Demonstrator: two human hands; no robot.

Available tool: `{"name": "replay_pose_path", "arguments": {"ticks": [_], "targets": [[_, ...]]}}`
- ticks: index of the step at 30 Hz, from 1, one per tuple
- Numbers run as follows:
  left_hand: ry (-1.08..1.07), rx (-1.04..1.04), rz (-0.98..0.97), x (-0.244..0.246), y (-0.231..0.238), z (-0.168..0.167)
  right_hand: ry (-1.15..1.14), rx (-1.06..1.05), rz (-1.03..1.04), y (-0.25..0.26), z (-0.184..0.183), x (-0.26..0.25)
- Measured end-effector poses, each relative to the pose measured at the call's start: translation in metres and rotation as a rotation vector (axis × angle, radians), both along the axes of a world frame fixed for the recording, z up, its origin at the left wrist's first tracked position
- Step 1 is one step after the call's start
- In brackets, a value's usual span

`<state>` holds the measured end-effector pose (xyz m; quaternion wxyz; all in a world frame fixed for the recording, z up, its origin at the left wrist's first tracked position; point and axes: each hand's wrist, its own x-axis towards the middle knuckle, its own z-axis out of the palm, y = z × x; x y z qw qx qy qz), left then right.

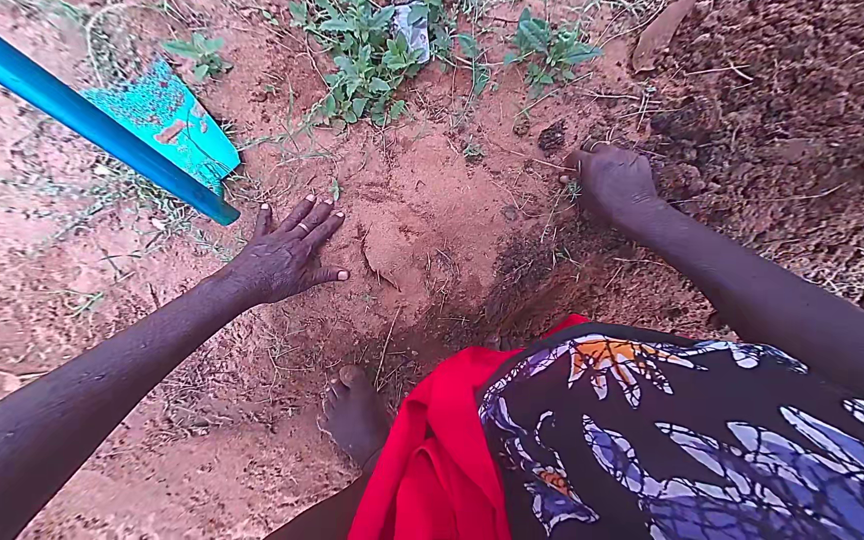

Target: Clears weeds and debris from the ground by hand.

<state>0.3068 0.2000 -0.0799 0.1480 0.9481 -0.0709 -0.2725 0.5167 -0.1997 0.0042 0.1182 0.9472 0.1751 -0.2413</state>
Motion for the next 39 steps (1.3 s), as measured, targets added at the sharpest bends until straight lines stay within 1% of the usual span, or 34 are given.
{"name": "replay_pose_path", "arguments": {"ticks": [3, 5, 7, 9, 11, 12, 15, 17, 20, 24, 26, 27, 33, 37, 39], "targets": [[0.025, 0.017, 0.006, 0.000, 0.000, 0.002, 0.000, -0.108, 0.031, 0.002, 0.003, -0.001], [0.025, 0.016, 0.002, 0.000, 0.000, 0.001, -0.046, -0.096, 0.016, -0.003, 0.006, 0.002], [0.003, -0.004, 0.001, -0.001, 0.001, -0.001, -0.080, 0.002, -0.051, -0.013, 0.014, 0.010], [-0.013, -0.016, 0.000, -0.001, 0.002, -0.001, -0.086, 0.228, -0.100, -0.029, 0.017, 0.022], [-0.011, -0.014, -0.004, -0.001, 0.002, -0.001, -0.095, 0.428, -0.068, -0.043, 0.015, 0.031], [-0.008, -0.011, -0.006, -0.001, 0.001, -0.001, -0.086, 0.465, -0.079, -0.045, 0.015, 0.032], [-0.002, -0.006, -0.003, -0.001, 0.001, 0.000, -0.074, 0.477, -0.144, -0.038, 0.014, 0.035], [0.002, 0.002, -0.004, -0.001, 0.001, 0.000, -0.054, 0.453, -0.114, -0.035, 0.013, 0.039], [-0.005, -0.003, -0.001, 0.000, 0.001, 0.000, -0.012, 0.360, -0.083, -0.024, 0.012, 0.040], [0.001, 0.009, -0.002, 0.000, 0.002, -0.002, -0.048, 0.038, -0.159, 0.003, 0.011, 0.023], [0.013, 0.008, -0.001, 0.000, 0.001, -0.001, -0.046, -0.103, -0.136, 0.015, 0.010, 0.015], [0.011, 0.006, 0.001, -0.001, 0.001, -0.001, -0.043, -0.138, -0.132, 0.019, 0.010, 0.013], [-0.042, 0.003, -0.026, -0.003, 0.005, -0.007, -0.020, -0.149, -0.152, 0.023, 0.017, 0.022], [-0.028, 0.017, -0.030, -0.002, 0.005, -0.007, -0.009, -0.222, -0.037, 0.023, 0.011, 0.024], [-0.021, 0.016, -0.027, -0.002, 0.004, -0.005, 0.010, -0.220, 0.014, 0.019, 0.010, 0.025]]}}
